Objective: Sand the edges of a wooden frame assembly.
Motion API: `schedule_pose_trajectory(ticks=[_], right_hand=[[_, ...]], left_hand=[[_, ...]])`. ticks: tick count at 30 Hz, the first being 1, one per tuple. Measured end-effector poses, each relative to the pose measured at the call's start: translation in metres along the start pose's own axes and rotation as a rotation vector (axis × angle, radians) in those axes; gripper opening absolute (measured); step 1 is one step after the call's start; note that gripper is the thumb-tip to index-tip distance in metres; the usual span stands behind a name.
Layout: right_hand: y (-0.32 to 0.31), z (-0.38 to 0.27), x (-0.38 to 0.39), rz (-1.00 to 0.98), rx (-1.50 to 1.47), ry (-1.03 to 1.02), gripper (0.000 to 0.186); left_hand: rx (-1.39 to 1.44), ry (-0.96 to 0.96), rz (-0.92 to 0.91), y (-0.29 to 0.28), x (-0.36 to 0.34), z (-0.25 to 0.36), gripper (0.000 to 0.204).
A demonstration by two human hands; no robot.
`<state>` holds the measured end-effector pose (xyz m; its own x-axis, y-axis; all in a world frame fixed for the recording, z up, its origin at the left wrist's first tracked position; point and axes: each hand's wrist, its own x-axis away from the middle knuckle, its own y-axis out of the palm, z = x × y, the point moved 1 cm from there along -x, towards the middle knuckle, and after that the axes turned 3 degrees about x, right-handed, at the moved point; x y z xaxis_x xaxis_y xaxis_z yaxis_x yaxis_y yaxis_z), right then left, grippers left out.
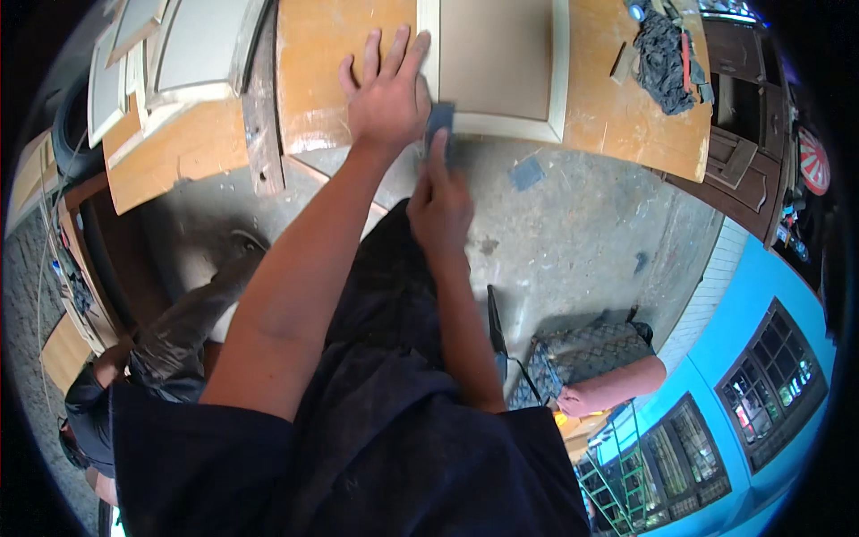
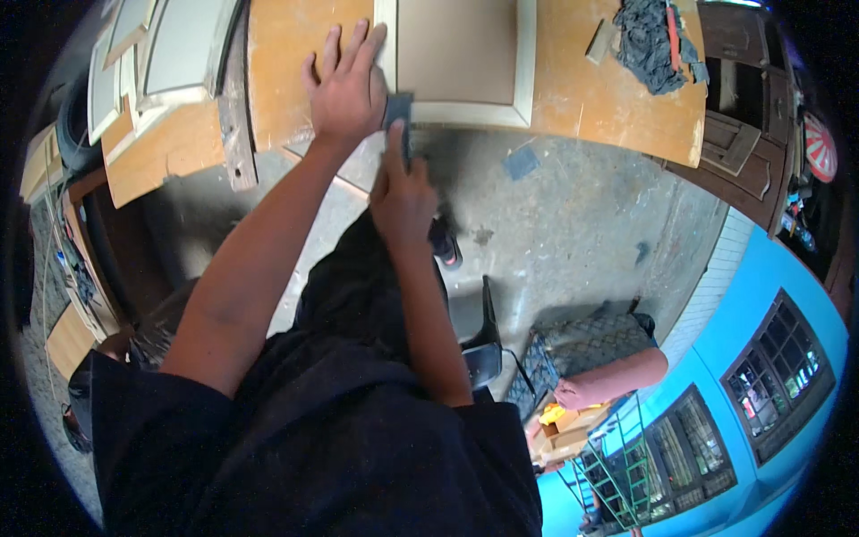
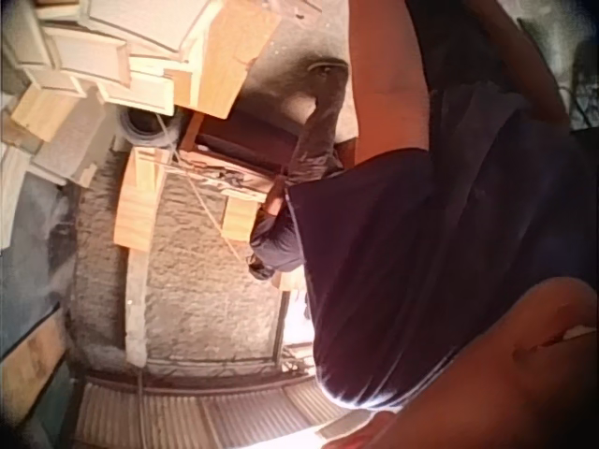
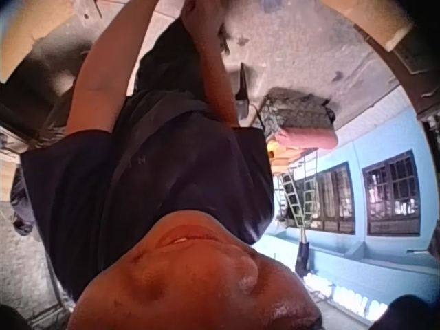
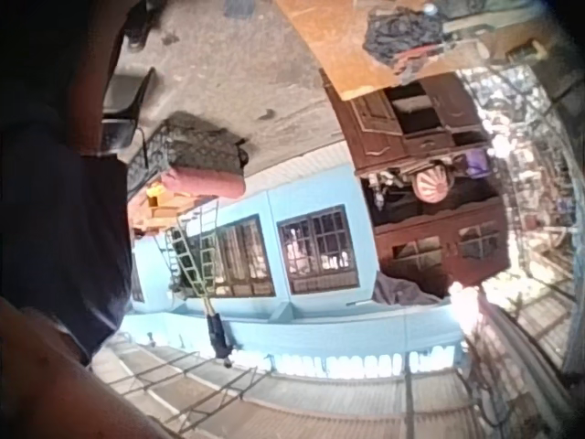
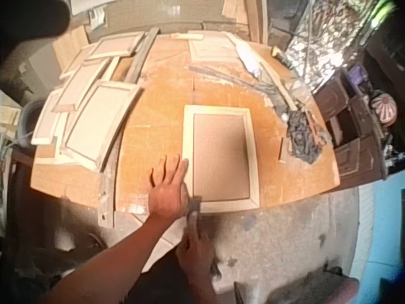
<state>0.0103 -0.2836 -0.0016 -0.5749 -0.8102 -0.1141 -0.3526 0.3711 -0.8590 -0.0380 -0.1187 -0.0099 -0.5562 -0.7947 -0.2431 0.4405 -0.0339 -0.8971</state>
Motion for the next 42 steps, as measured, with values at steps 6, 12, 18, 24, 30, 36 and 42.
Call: schedule_pose_trajectory(ticks=[6, 12, 18, 24, 30, 36, 42], right_hand=[[-0.034, 0.059, -0.02, -0.009, -0.049, 0.179, 0.061], [0.0, -0.021, 0.005, -0.084, -0.084, 0.113, 0.063], [-0.024, 0.034, -0.016, -0.003, -0.142, 0.162, 0.057], [-0.014, 0.012, -0.01, -0.022, -0.046, 0.013, 0.063], [-0.011, 0.017, -0.013, 0.107, -0.052, -0.013, 0.064], [-0.041, 0.048, -0.014, 0.029, 0.036, 0.088, 0.059], [-0.006, -0.005, -0.004, -0.009, -0.031, 0.08, 0.06]], left_hand=[[0.033, 0.0, 0.004, 0.002, -0.006, 0.003, 0.056], [0.024, 0.017, 0.011, 0.005, -0.001, 0.001, 0.056], [0.013, 0.017, 0.012, 0.0, -0.005, 0.003, 0.055], [0.012, 0.002, 0.02, 0.003, 0.0, -0.003, 0.054], [0.053, 0.004, 0.013, -0.003, -0.006, 0.006, 0.053], [0.036, 0.005, 0.052, 0.004, 0.0, -0.001, 0.054], [0.046, 0.024, 0.04, 0.008, -0.002, 0.005, 0.054]])
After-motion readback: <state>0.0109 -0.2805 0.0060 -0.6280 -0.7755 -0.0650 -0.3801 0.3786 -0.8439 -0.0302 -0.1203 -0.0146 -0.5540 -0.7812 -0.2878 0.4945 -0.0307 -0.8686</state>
